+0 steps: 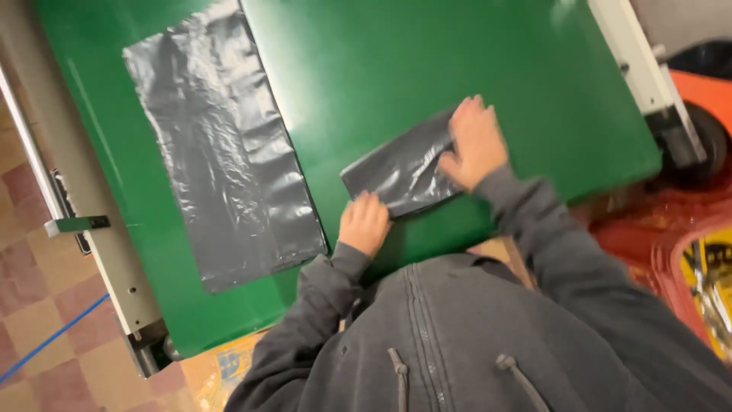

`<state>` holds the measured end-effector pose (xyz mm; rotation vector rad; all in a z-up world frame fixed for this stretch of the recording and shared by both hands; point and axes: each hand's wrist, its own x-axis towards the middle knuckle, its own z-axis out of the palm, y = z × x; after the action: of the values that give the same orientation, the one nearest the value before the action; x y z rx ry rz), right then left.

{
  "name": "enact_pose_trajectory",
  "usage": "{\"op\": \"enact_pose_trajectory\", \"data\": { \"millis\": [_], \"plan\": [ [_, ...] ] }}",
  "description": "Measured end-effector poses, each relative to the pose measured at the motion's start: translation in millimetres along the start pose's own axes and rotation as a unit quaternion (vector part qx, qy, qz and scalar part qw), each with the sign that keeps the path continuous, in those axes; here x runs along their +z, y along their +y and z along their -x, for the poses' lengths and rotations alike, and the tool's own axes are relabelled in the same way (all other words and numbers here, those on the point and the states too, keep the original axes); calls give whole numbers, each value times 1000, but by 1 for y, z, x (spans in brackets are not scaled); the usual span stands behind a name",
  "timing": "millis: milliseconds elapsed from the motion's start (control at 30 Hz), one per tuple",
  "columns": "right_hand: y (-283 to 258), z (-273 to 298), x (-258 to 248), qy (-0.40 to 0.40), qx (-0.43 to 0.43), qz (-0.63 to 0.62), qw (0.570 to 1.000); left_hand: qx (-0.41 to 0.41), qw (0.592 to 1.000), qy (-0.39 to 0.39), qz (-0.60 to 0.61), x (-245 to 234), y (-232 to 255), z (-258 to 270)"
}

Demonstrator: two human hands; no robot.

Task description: Folding black plastic bags and inserting them into retail sleeves at a factory workstation.

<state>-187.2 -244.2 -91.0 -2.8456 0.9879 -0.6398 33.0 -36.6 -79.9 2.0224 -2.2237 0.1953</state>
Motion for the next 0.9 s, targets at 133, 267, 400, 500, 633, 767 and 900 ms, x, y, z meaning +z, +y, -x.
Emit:
{"op": "enact_pose_trajectory", "data": {
  "millis": [133, 267, 400, 500, 633, 767, 900],
  "plan": [
    [-72, 74, 15, -63, -156, -129, 977, 168, 967, -78, 172, 39, 2, -14],
    [-72, 120, 18, -11, -57, -257, 965, 84, 799, -194, 563, 3, -8, -90],
    [-52, 156, 24, -19, 304, -417, 856, -273, 533, -430, 676, 143, -45, -104],
    [-11, 147, 55, 5, 499, -449, 741, -151, 777, -236, 563, 108, -30, -122],
    [18, 145, 76, 42, 619, -613, 489, -111, 932, -214, 269, 102, 8, -136],
    [30, 131, 18, -36, 611, -601, 514, -224, 929, -186, 227, 107, 34, -145],
    [1, 107, -33, -2, 507, -549, 665, -205, 965, 37, 162, 34, 5, -84]
  ]
}}
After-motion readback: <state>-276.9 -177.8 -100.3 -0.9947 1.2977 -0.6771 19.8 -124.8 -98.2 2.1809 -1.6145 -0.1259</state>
